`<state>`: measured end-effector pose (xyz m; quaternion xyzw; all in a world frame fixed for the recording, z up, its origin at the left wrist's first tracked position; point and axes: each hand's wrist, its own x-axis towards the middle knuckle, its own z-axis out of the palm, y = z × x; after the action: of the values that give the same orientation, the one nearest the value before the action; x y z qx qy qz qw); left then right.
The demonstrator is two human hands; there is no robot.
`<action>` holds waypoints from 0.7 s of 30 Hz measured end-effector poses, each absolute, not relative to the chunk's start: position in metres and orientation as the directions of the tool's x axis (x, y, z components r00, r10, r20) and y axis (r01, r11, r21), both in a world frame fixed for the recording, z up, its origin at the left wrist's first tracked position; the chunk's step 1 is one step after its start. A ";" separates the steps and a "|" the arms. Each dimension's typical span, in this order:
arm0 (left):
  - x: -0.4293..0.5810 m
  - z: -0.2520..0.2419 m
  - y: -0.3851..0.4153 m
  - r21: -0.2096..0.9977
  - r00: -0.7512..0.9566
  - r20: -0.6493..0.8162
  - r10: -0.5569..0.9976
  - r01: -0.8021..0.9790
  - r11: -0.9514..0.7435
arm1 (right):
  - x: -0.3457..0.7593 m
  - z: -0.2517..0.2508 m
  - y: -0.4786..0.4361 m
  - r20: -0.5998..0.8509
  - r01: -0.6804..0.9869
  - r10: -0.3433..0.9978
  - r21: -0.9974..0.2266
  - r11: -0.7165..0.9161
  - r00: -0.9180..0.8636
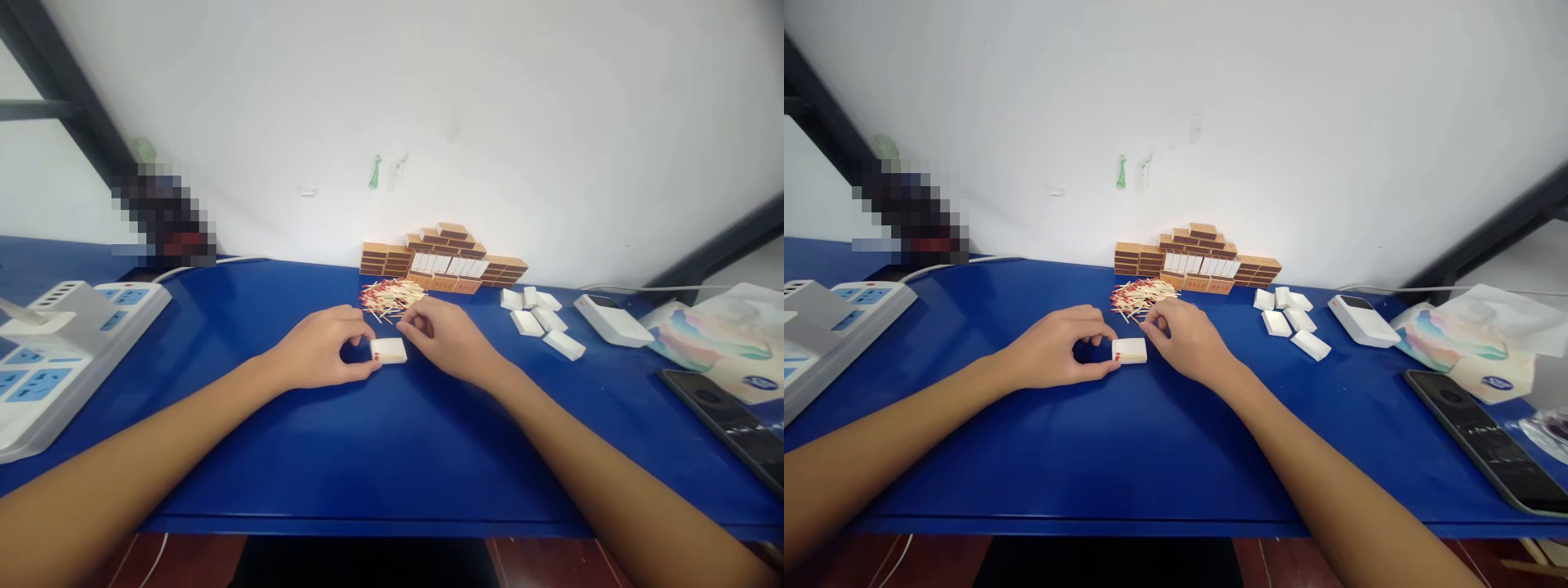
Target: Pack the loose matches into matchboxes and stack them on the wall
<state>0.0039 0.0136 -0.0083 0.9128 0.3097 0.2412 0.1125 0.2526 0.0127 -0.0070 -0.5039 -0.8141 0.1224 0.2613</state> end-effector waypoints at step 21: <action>-0.002 -0.014 0.019 0.382 0.647 0.381 0.660 0.540 -0.750 | 0.239 0.022 0.020 -0.001 0.862 0.932 -0.381 0.335 -0.363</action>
<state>-0.0024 0.0194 -0.0142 0.8999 0.3336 0.2550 0.1175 0.2388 0.0204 0.0218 -0.5539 -0.8096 0.1606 0.1091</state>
